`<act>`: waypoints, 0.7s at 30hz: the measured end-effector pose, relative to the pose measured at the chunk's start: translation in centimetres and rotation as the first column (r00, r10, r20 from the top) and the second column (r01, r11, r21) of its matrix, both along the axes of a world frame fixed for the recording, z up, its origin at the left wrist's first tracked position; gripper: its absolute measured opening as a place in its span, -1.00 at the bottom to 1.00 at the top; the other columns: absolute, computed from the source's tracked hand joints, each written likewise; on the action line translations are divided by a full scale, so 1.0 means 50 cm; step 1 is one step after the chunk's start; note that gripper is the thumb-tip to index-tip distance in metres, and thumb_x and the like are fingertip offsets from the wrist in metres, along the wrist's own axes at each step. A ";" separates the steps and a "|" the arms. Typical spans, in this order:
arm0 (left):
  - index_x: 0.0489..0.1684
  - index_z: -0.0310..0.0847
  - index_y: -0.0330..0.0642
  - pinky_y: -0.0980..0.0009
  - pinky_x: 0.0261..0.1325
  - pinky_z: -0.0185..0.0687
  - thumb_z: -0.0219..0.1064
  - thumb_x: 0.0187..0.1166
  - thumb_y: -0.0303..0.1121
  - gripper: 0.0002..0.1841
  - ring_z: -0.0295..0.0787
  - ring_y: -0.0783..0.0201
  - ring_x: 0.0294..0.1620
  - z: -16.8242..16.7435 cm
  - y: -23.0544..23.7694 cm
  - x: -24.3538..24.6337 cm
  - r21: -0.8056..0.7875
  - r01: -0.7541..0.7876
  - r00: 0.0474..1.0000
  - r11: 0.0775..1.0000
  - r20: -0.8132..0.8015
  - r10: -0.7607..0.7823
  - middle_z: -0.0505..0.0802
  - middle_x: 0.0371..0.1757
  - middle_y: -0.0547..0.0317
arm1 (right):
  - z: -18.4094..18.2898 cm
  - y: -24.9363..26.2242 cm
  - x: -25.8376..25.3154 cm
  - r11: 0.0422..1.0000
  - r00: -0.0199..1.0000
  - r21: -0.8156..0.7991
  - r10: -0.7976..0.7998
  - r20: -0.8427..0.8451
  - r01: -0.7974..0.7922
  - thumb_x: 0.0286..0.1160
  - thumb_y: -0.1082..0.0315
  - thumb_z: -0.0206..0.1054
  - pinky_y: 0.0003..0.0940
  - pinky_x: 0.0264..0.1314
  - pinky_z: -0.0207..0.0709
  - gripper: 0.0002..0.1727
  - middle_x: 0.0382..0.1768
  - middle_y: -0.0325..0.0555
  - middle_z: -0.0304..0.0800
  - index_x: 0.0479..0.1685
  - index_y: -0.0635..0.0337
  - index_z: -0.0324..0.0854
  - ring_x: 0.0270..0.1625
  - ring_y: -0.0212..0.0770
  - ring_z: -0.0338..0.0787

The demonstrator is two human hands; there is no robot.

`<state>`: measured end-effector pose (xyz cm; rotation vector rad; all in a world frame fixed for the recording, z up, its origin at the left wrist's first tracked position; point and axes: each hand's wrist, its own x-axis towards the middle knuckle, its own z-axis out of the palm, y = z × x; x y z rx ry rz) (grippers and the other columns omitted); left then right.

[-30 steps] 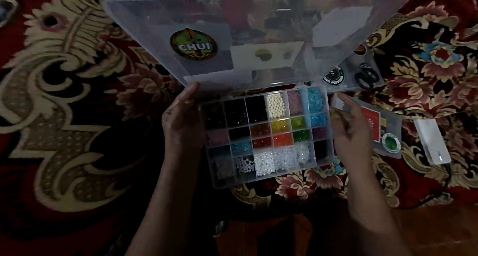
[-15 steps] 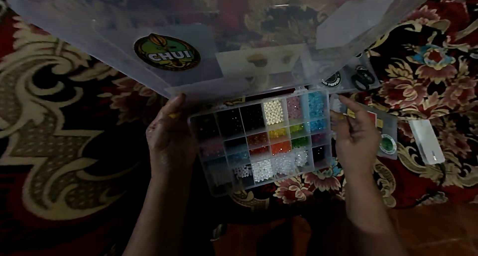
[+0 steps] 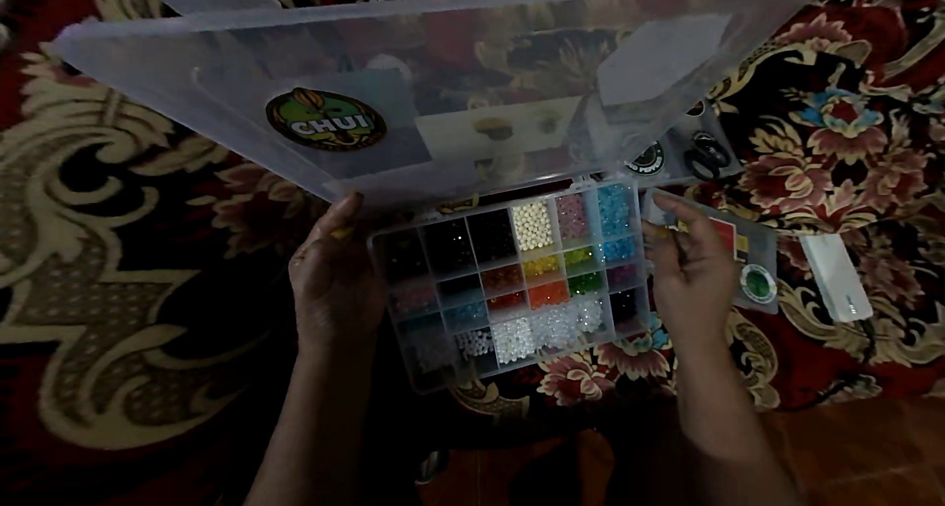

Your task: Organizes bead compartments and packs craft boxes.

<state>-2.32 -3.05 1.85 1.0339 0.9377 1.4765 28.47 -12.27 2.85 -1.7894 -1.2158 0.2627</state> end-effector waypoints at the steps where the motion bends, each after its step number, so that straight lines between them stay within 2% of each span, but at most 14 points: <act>1: 0.10 0.79 0.05 0.42 0.33 0.64 0.03 0.75 -0.28 -0.67 0.75 0.45 0.20 -0.001 0.000 0.001 0.004 -0.003 1.000 1.000 0.001 0.003 0.87 0.11 0.42 | 0.000 0.000 0.000 1.000 1.000 0.001 -0.001 0.001 0.001 0.64 0.39 0.17 -0.65 -0.25 0.64 -0.61 -0.25 -0.14 0.88 0.39 0.27 0.61 -0.38 -0.59 0.75; 6: 0.18 0.75 0.07 0.44 0.28 0.67 -0.06 0.75 -0.29 -0.62 0.76 0.46 0.19 -0.011 0.008 -0.002 -0.006 0.033 0.999 0.999 0.010 -0.032 0.86 0.13 0.42 | -0.005 -0.001 0.000 0.999 0.999 0.035 0.009 0.036 -0.011 0.62 0.41 0.18 -0.66 -0.34 0.59 -0.62 -0.27 -0.14 0.90 0.34 0.28 0.65 -0.45 -0.60 0.70; 8: 0.25 0.71 0.07 0.42 0.33 0.65 -0.06 0.77 -0.25 -0.62 0.74 0.45 0.23 -0.015 0.014 -0.004 -0.017 0.065 0.998 0.998 0.007 -0.065 0.84 0.18 0.42 | -0.005 -0.001 -0.001 0.999 0.999 0.048 0.017 0.037 -0.019 0.60 0.41 0.18 -0.67 -0.36 0.57 -0.63 -0.27 -0.15 0.89 0.32 0.28 0.66 -0.46 -0.61 0.68; 16: 0.24 0.68 0.03 0.43 0.23 0.70 -0.15 0.76 -0.32 -0.58 0.77 0.46 0.16 -0.024 0.029 0.016 -0.080 0.036 0.999 0.996 0.022 -0.035 0.85 0.13 0.42 | -0.009 -0.002 0.002 0.999 0.997 0.024 0.028 0.072 -0.030 0.56 0.44 0.15 -0.59 -0.21 0.69 -0.65 -0.18 -0.12 0.93 0.23 0.24 0.72 -0.31 -0.53 0.82; 18: 0.22 0.70 0.03 0.41 0.26 0.70 -0.11 0.77 -0.30 -0.61 0.77 0.45 0.17 -0.030 0.032 0.014 -0.068 0.055 0.998 0.996 0.039 -0.052 0.86 0.12 0.40 | -0.012 0.001 0.002 1.000 0.993 -0.003 0.017 0.117 -0.016 0.58 0.42 0.15 -0.49 -0.22 0.71 -0.65 -0.17 -0.09 0.92 0.23 0.21 0.73 -0.29 -0.44 0.84; 20: 0.17 0.74 0.02 0.43 0.23 0.71 -0.02 0.76 -0.27 -0.65 0.78 0.45 0.14 -0.026 0.029 0.018 -0.060 0.049 0.999 0.997 0.020 -0.047 0.87 0.10 0.39 | -0.013 0.005 -0.003 1.000 0.972 -0.005 0.006 0.236 -0.005 0.59 0.36 0.19 -0.24 -0.01 0.76 -0.65 -0.02 -0.03 0.92 0.24 0.18 0.74 -0.07 -0.23 0.89; 21: 0.16 0.75 0.01 0.45 0.22 0.70 0.02 0.75 -0.26 -0.66 0.78 0.46 0.13 -0.021 0.025 0.021 -0.060 0.038 0.999 0.997 -0.003 -0.038 0.87 0.11 0.39 | -0.012 0.008 -0.008 0.999 0.951 0.026 0.018 0.309 -0.028 0.57 0.31 0.23 -0.09 0.14 0.69 -0.64 0.08 0.03 0.87 0.24 0.18 0.76 0.08 -0.08 0.84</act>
